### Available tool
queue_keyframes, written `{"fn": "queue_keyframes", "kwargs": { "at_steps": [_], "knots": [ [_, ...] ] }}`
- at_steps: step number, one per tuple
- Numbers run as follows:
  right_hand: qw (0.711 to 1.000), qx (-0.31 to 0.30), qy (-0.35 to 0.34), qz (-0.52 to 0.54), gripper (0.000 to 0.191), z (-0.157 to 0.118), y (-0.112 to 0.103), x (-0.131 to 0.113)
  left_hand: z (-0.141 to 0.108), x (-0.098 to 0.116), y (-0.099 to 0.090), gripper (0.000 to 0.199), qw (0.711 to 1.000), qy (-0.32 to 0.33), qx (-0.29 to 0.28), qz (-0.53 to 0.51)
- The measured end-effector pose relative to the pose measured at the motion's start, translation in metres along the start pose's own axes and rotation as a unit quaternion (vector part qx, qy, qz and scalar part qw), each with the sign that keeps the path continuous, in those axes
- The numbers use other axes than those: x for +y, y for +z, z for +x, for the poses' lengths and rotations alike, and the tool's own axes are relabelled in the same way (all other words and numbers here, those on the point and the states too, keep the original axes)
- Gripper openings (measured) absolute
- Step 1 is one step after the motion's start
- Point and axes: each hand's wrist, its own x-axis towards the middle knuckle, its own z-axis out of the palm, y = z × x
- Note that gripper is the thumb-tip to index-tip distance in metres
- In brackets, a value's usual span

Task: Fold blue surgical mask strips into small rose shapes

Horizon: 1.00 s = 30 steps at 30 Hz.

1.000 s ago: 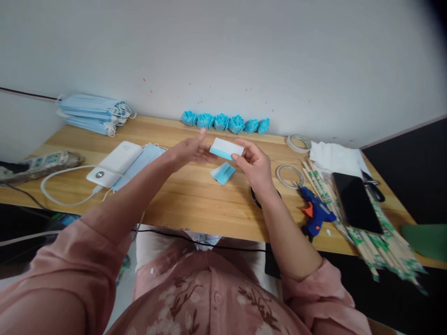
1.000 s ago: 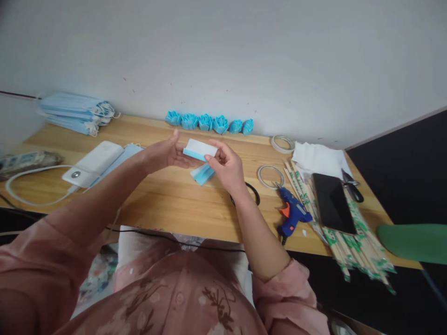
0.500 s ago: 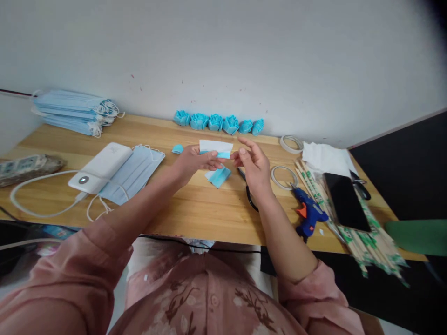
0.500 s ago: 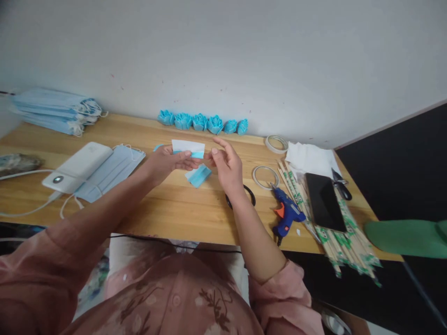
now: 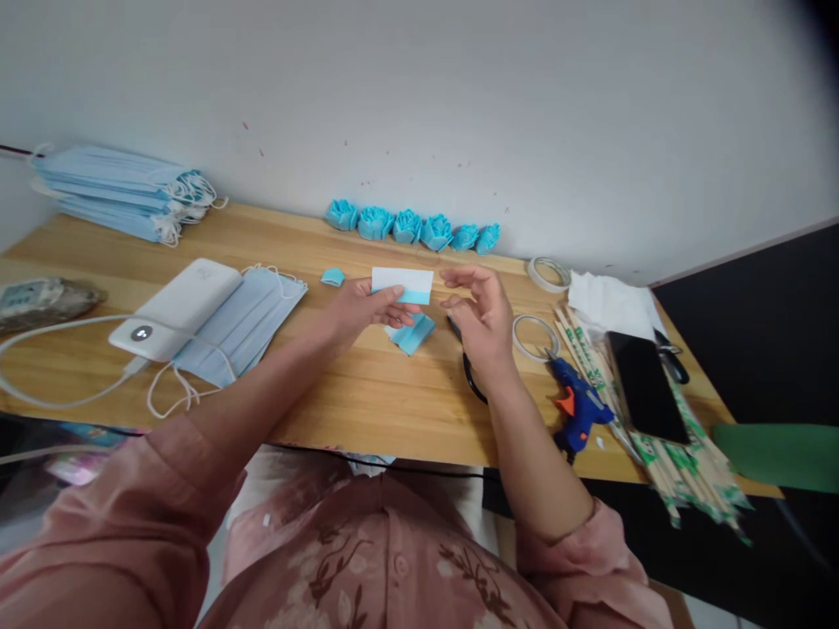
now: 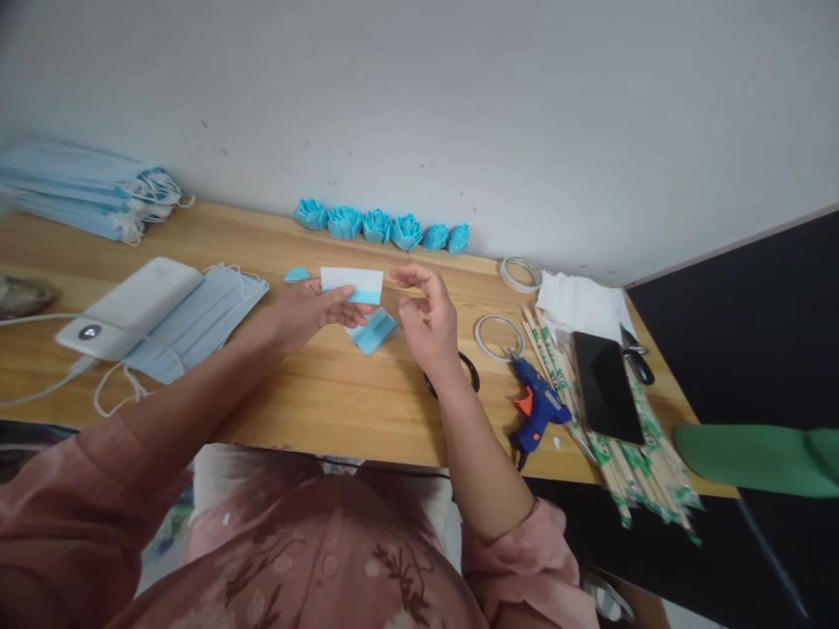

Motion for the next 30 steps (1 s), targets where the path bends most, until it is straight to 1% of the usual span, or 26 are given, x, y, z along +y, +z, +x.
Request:
{"fn": "queue_keyframes", "kwargs": {
  "at_steps": [3, 6, 9, 12, 16, 19, 22, 25, 27, 30],
  "knots": [
    [0.994, -0.040, -0.059, -0.077, 0.020, 0.000, -0.003, -0.005, 0.000, 0.001, -0.003, 0.035, 0.999, -0.002, -0.019, -0.027],
    [0.982, -0.058, -0.104, -0.143, 0.020, 0.002, -0.003, -0.006, 0.000, 0.003, -0.006, 0.033, 0.998, -0.017, -0.044, -0.035],
    [0.976, -0.072, -0.125, -0.164, 0.018, 0.002, -0.001, -0.003, 0.000, 0.003, -0.007, 0.031, 0.996, -0.046, -0.065, -0.028],
    [0.974, -0.069, -0.141, -0.164, 0.013, 0.002, 0.000, 0.000, -0.001, 0.002, -0.006, 0.029, 0.995, -0.059, -0.070, -0.037],
    [0.975, -0.036, -0.129, -0.180, 0.012, 0.002, 0.000, 0.004, -0.001, 0.000, -0.004, 0.029, 0.993, -0.047, -0.052, -0.100],
    [0.973, -0.023, -0.130, -0.190, 0.015, 0.002, 0.001, 0.007, 0.000, -0.003, -0.002, 0.025, 0.988, -0.035, -0.042, -0.141],
    [0.967, -0.027, -0.144, -0.209, 0.019, 0.002, 0.003, 0.009, 0.000, -0.006, -0.001, 0.017, 0.986, -0.032, -0.049, -0.158],
    [0.966, -0.039, -0.143, -0.210, 0.019, 0.001, 0.005, 0.009, 0.000, -0.009, 0.001, 0.009, 0.984, -0.037, -0.036, -0.171],
    [0.972, -0.042, -0.129, -0.193, 0.017, 0.000, 0.006, 0.008, 0.001, -0.009, 0.001, 0.006, 0.984, -0.039, -0.024, -0.174],
    [0.980, -0.043, -0.092, -0.169, 0.008, 0.000, 0.006, 0.008, 0.001, -0.008, -0.001, 0.008, 0.986, -0.041, -0.019, -0.163]
  ]
}}
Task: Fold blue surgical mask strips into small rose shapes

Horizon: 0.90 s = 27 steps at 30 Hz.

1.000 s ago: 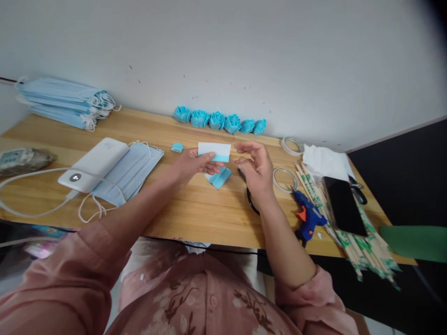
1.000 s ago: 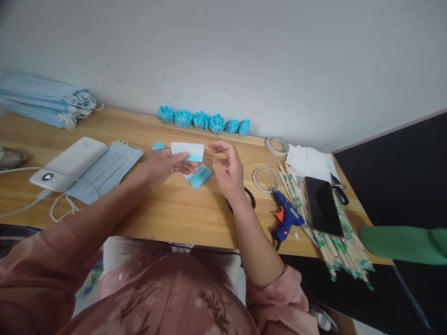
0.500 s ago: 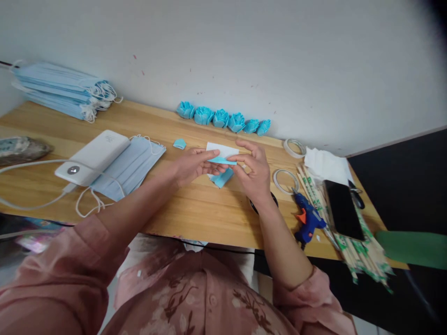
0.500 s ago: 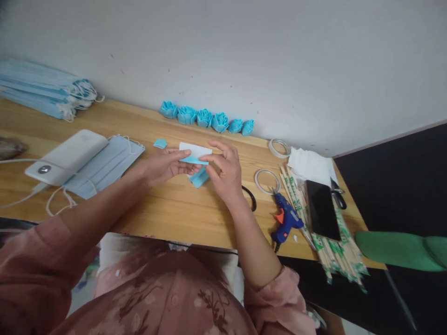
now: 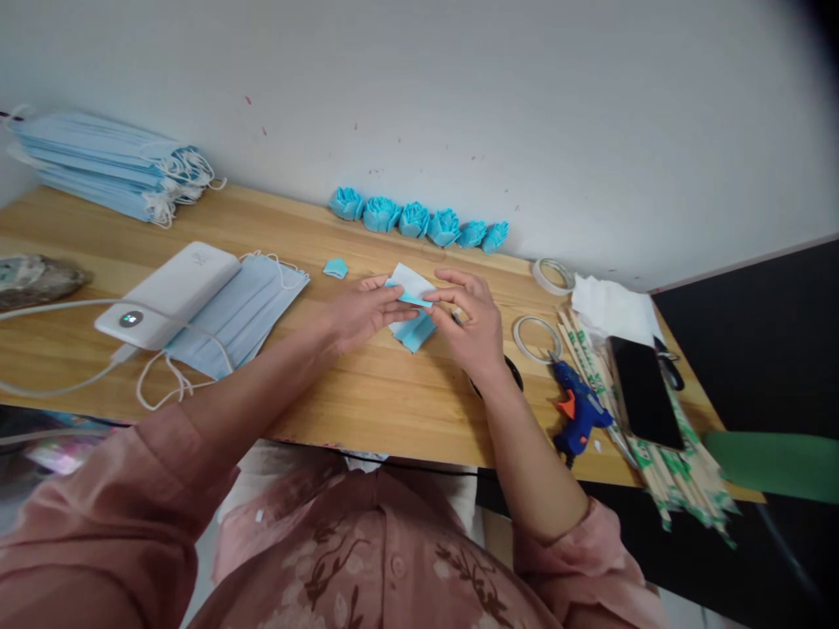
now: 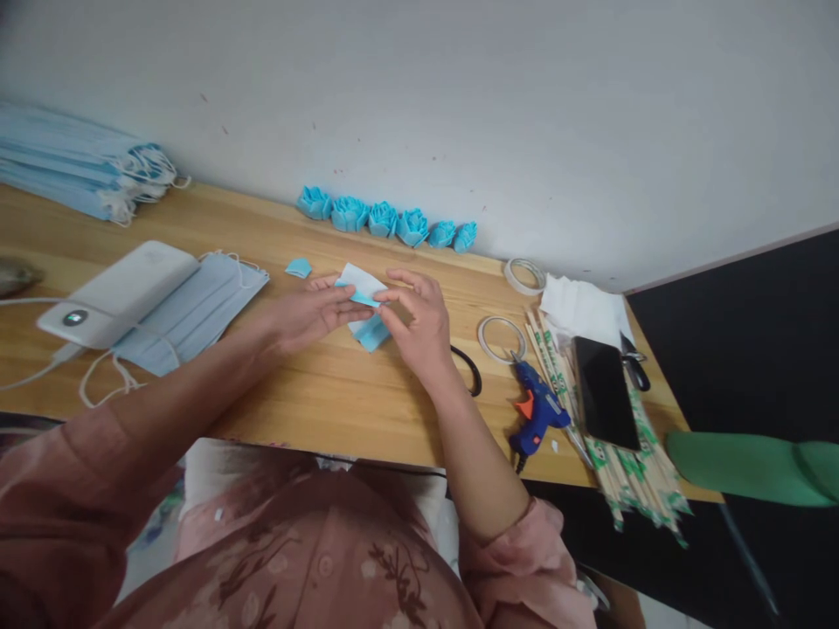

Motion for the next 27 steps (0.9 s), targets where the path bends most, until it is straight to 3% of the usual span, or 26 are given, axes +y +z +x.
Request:
{"fn": "queue_keyframes", "kwargs": {
  "at_steps": [11, 19, 27],
  "knots": [
    [0.980, -0.015, 0.146, 0.138, 0.007, 0.0013, 0.0038, -0.0042, -0.0001, -0.0006, -0.0016, 0.018, 0.998, 0.017, -0.036, 0.038],
    [0.985, -0.027, 0.116, 0.124, 0.003, 0.0013, 0.0032, -0.0045, 0.0004, -0.0031, -0.0017, 0.032, 0.999, 0.017, -0.025, 0.021],
    [0.991, -0.075, 0.054, 0.098, 0.024, -0.0006, 0.0003, -0.0006, 0.0019, -0.0024, -0.0028, 0.037, 0.999, 0.025, 0.023, 0.014]
  ]
}}
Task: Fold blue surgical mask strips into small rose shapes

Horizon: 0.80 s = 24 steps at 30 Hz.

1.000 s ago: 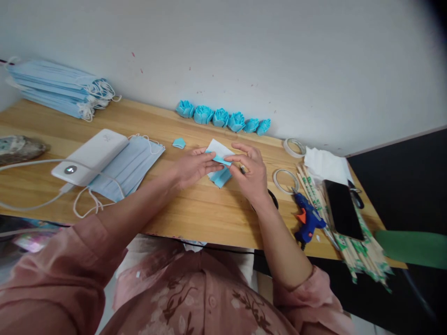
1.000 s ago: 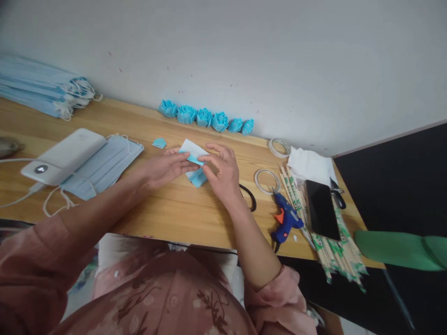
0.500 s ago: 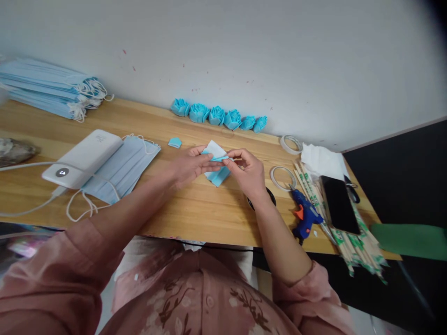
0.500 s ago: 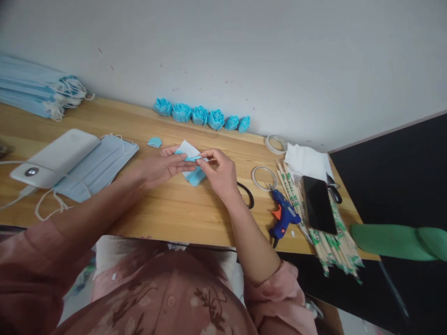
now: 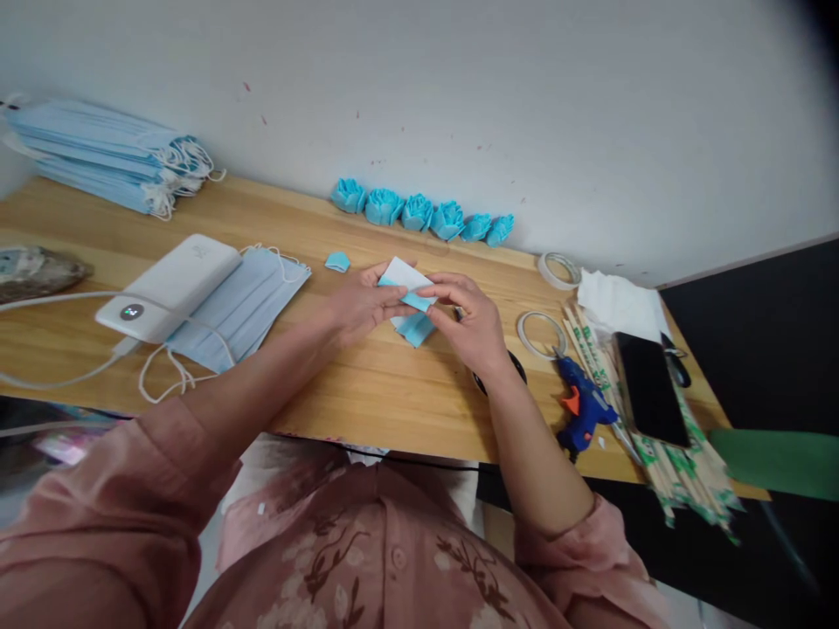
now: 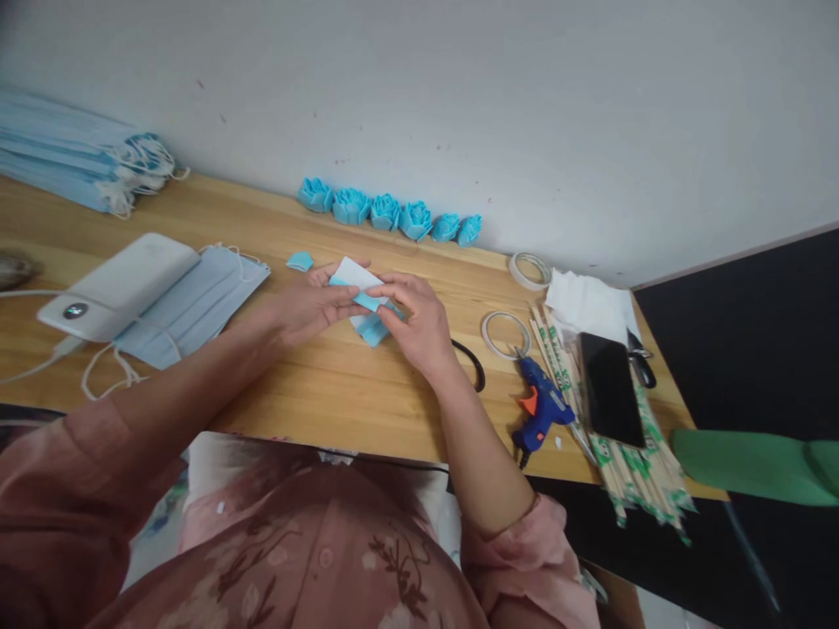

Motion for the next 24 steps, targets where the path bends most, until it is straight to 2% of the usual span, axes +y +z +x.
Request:
{"fn": "queue_keyframes", "kwargs": {
  "at_steps": [10, 14, 20, 24],
  "knots": [
    [1.000, 0.008, 0.017, 0.010, 0.008, 0.0000, 0.0017, 0.0035, -0.0009, 0.0017, 0.0011, 0.049, 1.000, -0.018, -0.005, 0.002],
    [1.000, 0.005, 0.012, 0.000, 0.014, 0.0000, 0.0017, 0.0020, -0.0013, 0.0020, 0.0017, 0.056, 1.000, -0.020, 0.005, 0.010],
    [0.999, -0.015, -0.010, -0.028, 0.033, 0.0001, 0.0005, 0.0014, -0.0006, 0.0022, 0.0008, 0.076, 0.999, -0.017, 0.016, 0.024],
    [0.999, -0.020, -0.004, -0.025, 0.034, -0.0002, -0.0010, 0.0031, -0.0016, 0.0046, 0.0030, 0.081, 0.999, -0.021, 0.024, 0.037]
  ]
}}
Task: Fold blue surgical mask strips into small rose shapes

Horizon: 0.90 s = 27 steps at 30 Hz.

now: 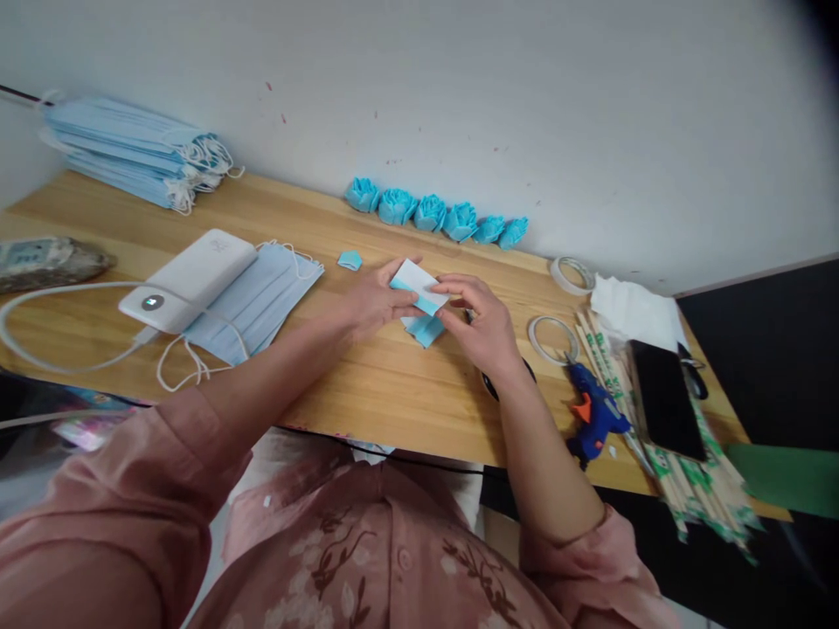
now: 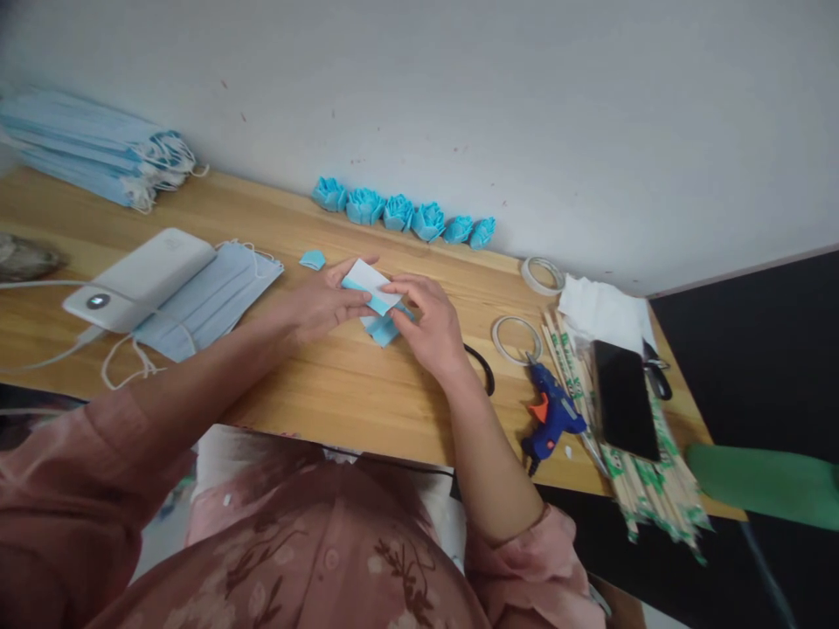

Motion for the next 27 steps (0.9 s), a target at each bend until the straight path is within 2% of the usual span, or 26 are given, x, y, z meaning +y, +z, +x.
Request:
{"fn": "queue_keyframes", "kwargs": {
  "at_steps": [4, 8, 13, 18, 21, 24, 27],
  "knots": [
    [1.000, -0.003, 0.009, 0.007, 0.020, 0.000, -0.001, 0.001, 0.000, 0.001, 0.000, 0.082, 1.000, -0.003, -0.001, 0.014],
    [0.999, 0.009, 0.028, 0.022, 0.002, 0.001, 0.000, 0.000, 0.000, -0.001, -0.001, 0.084, 0.999, -0.002, -0.034, 0.014],
    [0.997, 0.030, 0.050, 0.049, 0.009, 0.002, 0.005, -0.002, -0.001, -0.001, 0.000, 0.083, 0.998, -0.008, -0.055, 0.008],
    [0.994, 0.044, 0.087, 0.042, 0.007, 0.001, 0.006, -0.005, -0.002, -0.002, -0.002, 0.083, 0.998, -0.017, -0.054, 0.018],
    [0.996, 0.049, 0.069, 0.032, 0.018, 0.001, 0.003, -0.009, 0.000, -0.004, -0.005, 0.081, 0.999, -0.003, -0.052, 0.013],
    [1.000, 0.018, 0.012, 0.010, 0.037, 0.002, -0.001, -0.012, 0.001, -0.004, -0.006, 0.078, 0.999, 0.011, -0.046, 0.011],
    [1.000, -0.008, -0.029, -0.009, 0.046, 0.002, -0.002, -0.010, 0.002, -0.004, -0.006, 0.077, 0.999, 0.018, -0.029, 0.014]
  ]
}}
